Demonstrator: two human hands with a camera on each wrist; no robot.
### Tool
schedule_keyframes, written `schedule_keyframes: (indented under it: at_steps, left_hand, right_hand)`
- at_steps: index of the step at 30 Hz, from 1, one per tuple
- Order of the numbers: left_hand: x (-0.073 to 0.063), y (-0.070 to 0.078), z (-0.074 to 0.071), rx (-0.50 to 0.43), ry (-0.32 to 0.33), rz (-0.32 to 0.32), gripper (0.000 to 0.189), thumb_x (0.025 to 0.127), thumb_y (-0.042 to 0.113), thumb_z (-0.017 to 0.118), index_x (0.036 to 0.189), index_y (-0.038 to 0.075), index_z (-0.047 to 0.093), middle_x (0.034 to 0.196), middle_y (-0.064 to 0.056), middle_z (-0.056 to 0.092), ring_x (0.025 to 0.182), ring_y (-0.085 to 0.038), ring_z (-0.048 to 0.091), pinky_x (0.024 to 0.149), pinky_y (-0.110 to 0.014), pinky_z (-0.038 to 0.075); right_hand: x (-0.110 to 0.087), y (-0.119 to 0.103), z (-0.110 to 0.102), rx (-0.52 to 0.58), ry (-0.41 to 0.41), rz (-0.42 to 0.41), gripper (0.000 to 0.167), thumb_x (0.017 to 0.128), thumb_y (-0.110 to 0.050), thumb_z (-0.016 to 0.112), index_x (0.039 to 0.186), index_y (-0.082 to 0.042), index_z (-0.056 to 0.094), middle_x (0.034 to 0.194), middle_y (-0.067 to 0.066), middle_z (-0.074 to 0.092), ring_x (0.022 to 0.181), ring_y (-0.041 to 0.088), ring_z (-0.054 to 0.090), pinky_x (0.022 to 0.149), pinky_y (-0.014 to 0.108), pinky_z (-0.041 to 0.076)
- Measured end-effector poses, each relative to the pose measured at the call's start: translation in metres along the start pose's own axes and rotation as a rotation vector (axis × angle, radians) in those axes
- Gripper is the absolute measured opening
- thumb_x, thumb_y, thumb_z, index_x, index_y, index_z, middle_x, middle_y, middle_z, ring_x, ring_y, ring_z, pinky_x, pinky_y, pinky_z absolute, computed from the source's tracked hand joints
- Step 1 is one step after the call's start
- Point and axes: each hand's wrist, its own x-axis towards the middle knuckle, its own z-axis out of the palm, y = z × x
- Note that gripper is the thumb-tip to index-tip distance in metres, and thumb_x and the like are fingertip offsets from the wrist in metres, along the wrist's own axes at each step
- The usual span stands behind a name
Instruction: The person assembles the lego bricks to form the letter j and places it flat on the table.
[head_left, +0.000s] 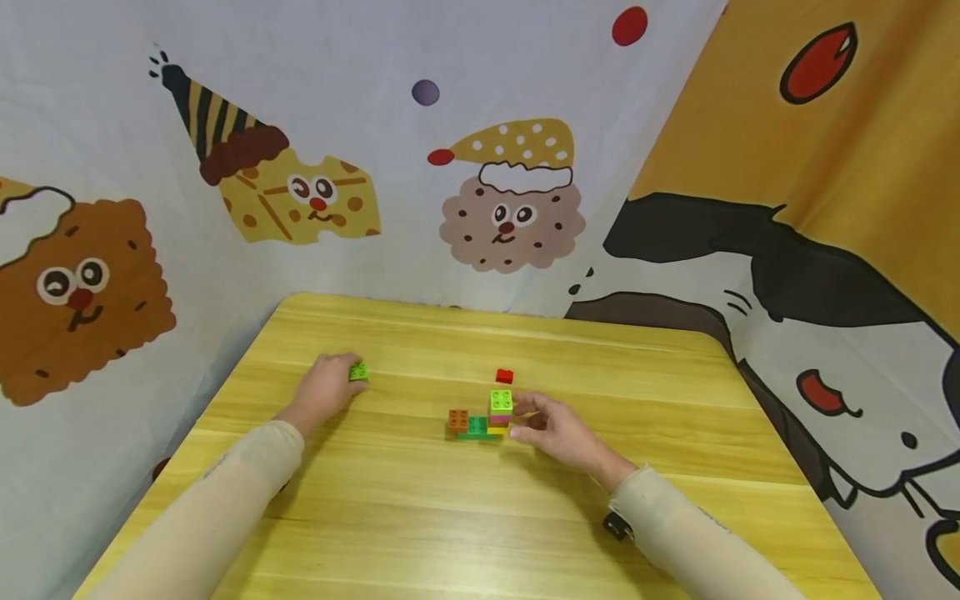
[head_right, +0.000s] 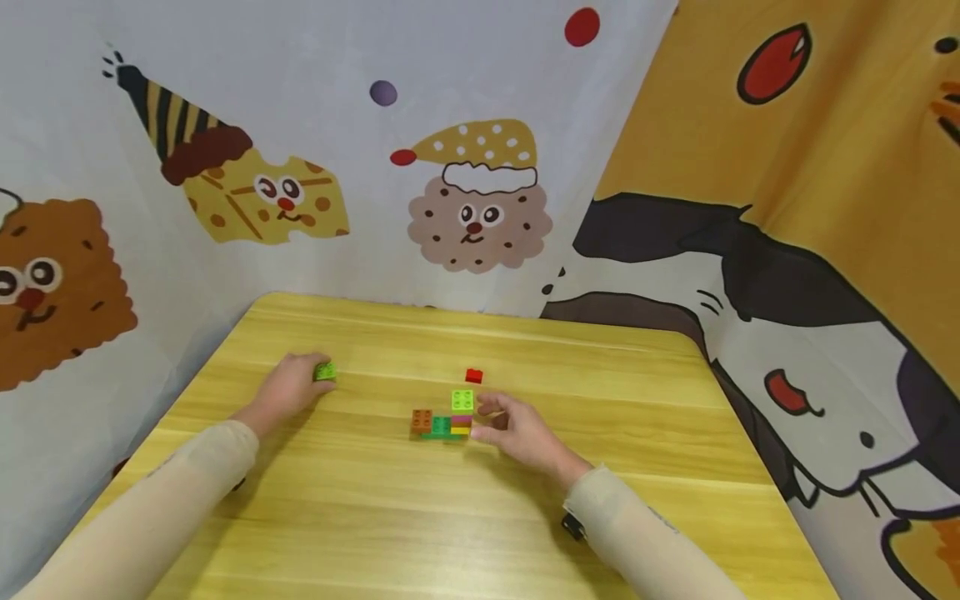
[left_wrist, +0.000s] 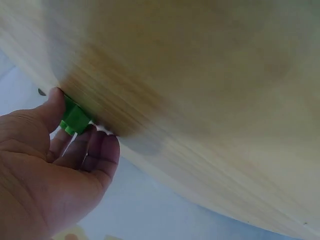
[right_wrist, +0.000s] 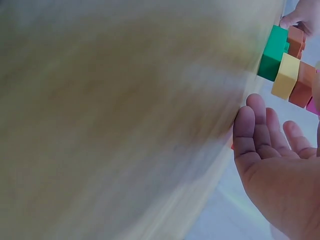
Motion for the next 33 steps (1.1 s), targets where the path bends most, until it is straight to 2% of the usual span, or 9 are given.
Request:
schedule_keyframes:
  at_steps: [6, 9, 11, 13, 17, 20, 23, 27, 33]
  left_hand:
    - [0.002, 0.002, 0.001, -0.011, -0.026, -0.013, 0.049, 0.091, 0.024, 0.074, 0.130, -0.002, 0.058, 0.111, -0.020, 0.067, 0.096, -0.033, 0.063, 0.078, -0.045, 0.054]
    - [0.003, 0.013, 0.002, -0.049, -0.031, -0.005, 0.049, 0.091, 0.025, 0.074, 0.130, 0.000, 0.059, 0.112, -0.018, 0.068, 0.096, -0.030, 0.064, 0.078, -0.045, 0.054]
    - [0.002, 0.030, 0.001, -0.091, -0.029, 0.013, 0.050, 0.091, 0.026, 0.074, 0.132, 0.001, 0.059, 0.117, -0.016, 0.067, 0.103, -0.030, 0.064, 0.084, -0.046, 0.053]
    - [0.001, 0.052, 0.000, -0.148, -0.029, 0.050, 0.050, 0.092, 0.026, 0.074, 0.134, 0.003, 0.059, 0.123, -0.014, 0.065, 0.108, -0.030, 0.063, 0.087, -0.046, 0.053]
    - [-0.006, 0.110, -0.005, -0.225, -0.037, 0.163, 0.049, 0.092, 0.029, 0.073, 0.135, 0.011, 0.060, 0.128, -0.007, 0.063, 0.109, -0.027, 0.061, 0.086, -0.042, 0.053]
    - [-0.012, 0.151, -0.008, -0.224, -0.049, 0.285, 0.048, 0.091, 0.032, 0.073, 0.134, 0.014, 0.061, 0.127, -0.004, 0.063, 0.110, -0.025, 0.060, 0.087, -0.040, 0.053]
    - [-0.016, 0.180, -0.008, -0.174, -0.078, 0.378, 0.048, 0.092, 0.035, 0.072, 0.133, 0.014, 0.061, 0.127, -0.004, 0.063, 0.114, -0.023, 0.058, 0.093, -0.039, 0.051]
    - [-0.018, 0.199, -0.005, -0.113, -0.122, 0.397, 0.048, 0.093, 0.037, 0.070, 0.133, 0.013, 0.060, 0.124, -0.001, 0.063, 0.111, -0.018, 0.056, 0.090, -0.035, 0.051]
    - [-0.017, 0.206, 0.000, -0.101, -0.135, 0.407, 0.047, 0.093, 0.039, 0.069, 0.131, 0.014, 0.060, 0.116, 0.000, 0.064, 0.101, -0.015, 0.056, 0.081, -0.030, 0.052]
  right_hand:
    - [0.001, -0.001, 0.001, 0.083, -0.043, 0.007, 0.059, 0.093, -0.025, 0.072, 0.145, -0.013, 0.047, 0.128, 0.014, 0.062, 0.109, 0.023, 0.062, 0.085, 0.035, 0.054]
    - [0.001, -0.002, 0.002, 0.125, -0.065, 0.029, 0.059, 0.093, -0.022, 0.071, 0.146, -0.013, 0.045, 0.130, 0.016, 0.062, 0.112, 0.024, 0.062, 0.086, 0.036, 0.054]
    - [0.002, -0.002, 0.003, 0.149, -0.071, 0.038, 0.060, 0.093, -0.021, 0.071, 0.146, -0.014, 0.044, 0.131, 0.015, 0.061, 0.113, 0.025, 0.061, 0.086, 0.037, 0.054]
    - [0.003, -0.002, 0.003, 0.165, -0.071, 0.044, 0.062, 0.092, -0.022, 0.073, 0.147, -0.016, 0.044, 0.132, 0.013, 0.060, 0.115, 0.026, 0.061, 0.087, 0.037, 0.054]
    - [0.005, -0.002, 0.006, 0.210, -0.085, 0.041, 0.065, 0.090, -0.023, 0.075, 0.147, -0.018, 0.044, 0.135, 0.010, 0.056, 0.120, 0.030, 0.058, 0.089, 0.038, 0.054]
    - [0.006, -0.003, 0.008, 0.240, -0.101, 0.042, 0.063, 0.091, -0.022, 0.074, 0.146, -0.021, 0.046, 0.138, 0.005, 0.055, 0.121, 0.029, 0.058, 0.089, 0.038, 0.054]
    - [0.008, -0.004, 0.010, 0.260, -0.118, 0.025, 0.058, 0.092, -0.020, 0.073, 0.145, -0.023, 0.047, 0.138, 0.002, 0.054, 0.120, 0.028, 0.058, 0.089, 0.039, 0.054]
    - [0.007, -0.005, 0.012, 0.289, -0.135, 0.007, 0.054, 0.093, -0.021, 0.071, 0.142, -0.022, 0.049, 0.137, 0.002, 0.055, 0.119, 0.029, 0.059, 0.088, 0.039, 0.054]
    - [0.003, -0.008, 0.010, 0.317, -0.128, -0.006, 0.051, 0.096, -0.025, 0.067, 0.143, -0.023, 0.048, 0.142, 0.001, 0.051, 0.124, 0.030, 0.056, 0.090, 0.040, 0.053]
